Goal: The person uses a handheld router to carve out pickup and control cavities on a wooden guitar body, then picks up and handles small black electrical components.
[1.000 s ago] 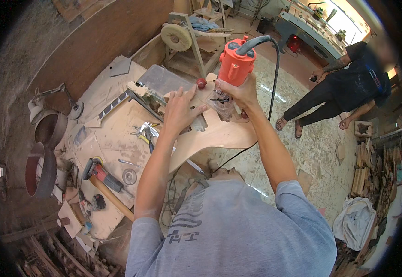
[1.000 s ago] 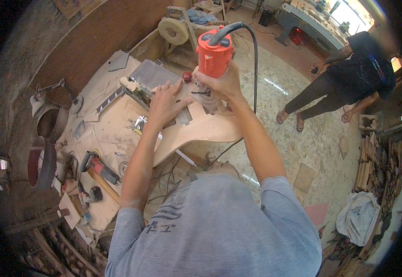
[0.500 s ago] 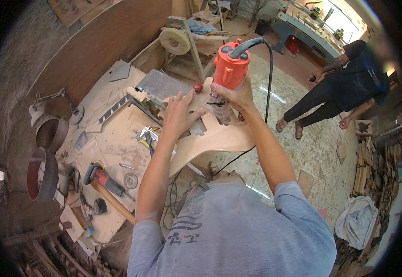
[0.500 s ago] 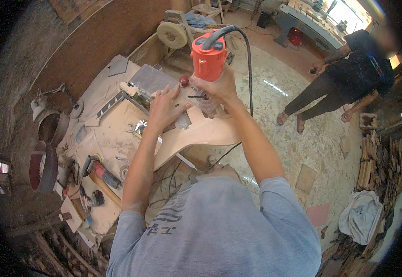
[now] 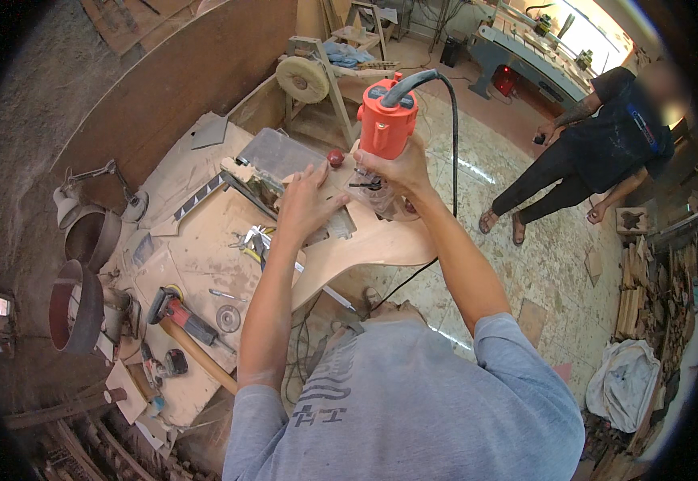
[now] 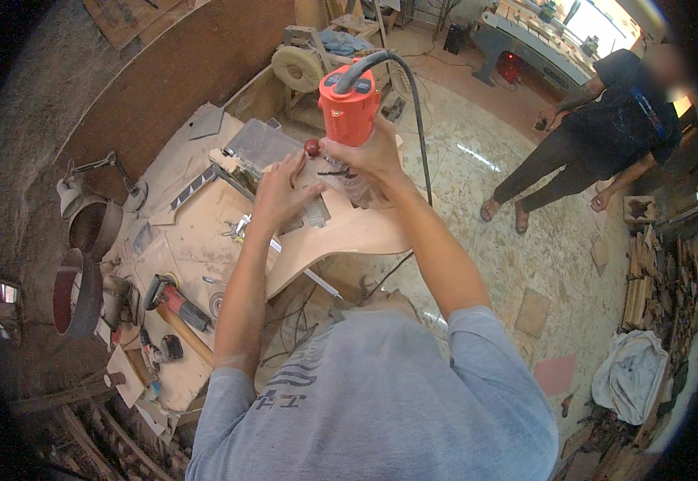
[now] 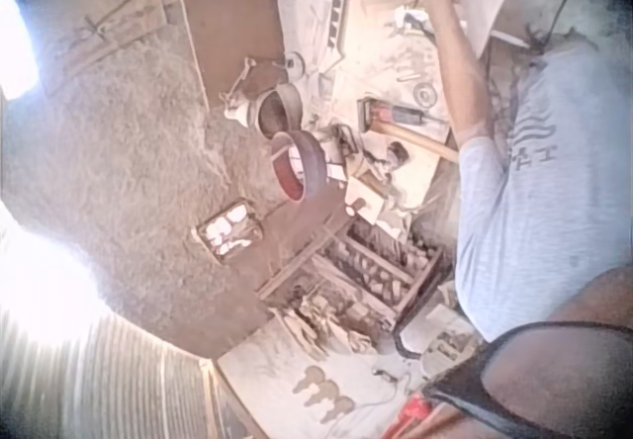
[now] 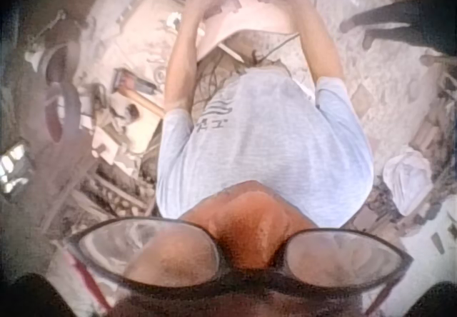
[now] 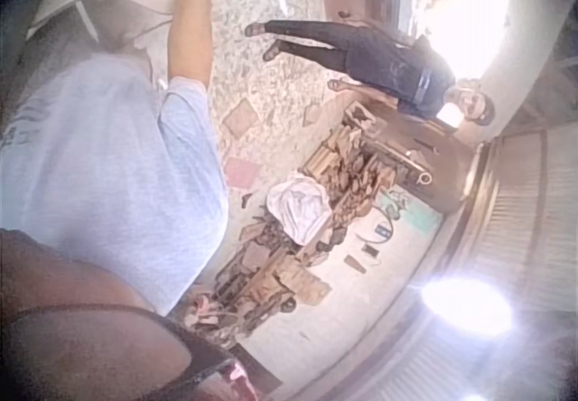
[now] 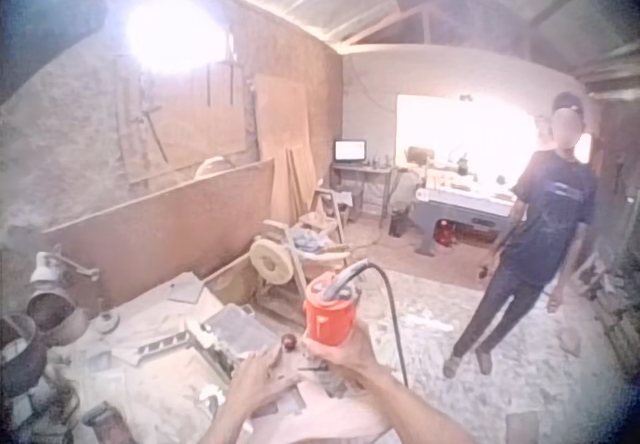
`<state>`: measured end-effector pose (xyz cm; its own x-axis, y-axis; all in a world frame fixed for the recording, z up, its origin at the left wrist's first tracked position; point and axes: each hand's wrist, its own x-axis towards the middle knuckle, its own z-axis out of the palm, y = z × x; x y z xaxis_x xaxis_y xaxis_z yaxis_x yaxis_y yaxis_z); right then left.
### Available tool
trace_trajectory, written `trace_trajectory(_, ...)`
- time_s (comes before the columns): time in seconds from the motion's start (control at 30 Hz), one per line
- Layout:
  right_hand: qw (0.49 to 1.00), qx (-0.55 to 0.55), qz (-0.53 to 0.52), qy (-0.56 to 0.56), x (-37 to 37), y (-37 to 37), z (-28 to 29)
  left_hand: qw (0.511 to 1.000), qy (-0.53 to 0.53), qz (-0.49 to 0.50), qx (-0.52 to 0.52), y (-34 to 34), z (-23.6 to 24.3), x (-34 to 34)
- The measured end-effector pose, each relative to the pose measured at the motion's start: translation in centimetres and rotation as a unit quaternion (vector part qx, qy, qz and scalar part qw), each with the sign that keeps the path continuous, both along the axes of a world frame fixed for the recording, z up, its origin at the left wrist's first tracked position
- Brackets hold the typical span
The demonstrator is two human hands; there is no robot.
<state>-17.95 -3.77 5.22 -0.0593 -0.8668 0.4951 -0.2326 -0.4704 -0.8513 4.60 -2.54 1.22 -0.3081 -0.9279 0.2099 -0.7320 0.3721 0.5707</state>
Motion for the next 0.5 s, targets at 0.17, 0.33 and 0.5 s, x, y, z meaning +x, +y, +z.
trace_trajectory(0.17, 1.0, 0.017, 0.011, -0.012, 0.4, 0.2, 0.1, 1.0, 0.007, -0.005, 0.022, -0.2, 0.2, 0.4)
trace_trajectory(0.33, 1.0, 0.029, 0.003, 0.01, 0.7, 0.7, 0.9, 1.0, 0.011, -0.003, 0.008, -0.3, 0.0, 0.4)
trace_trajectory(0.5, 0.999, 0.018, -0.009, 0.028, 0.9, 0.8, 0.9, 1.0, 0.027, -0.005, -0.001, 0.0, 0.5, 0.4)
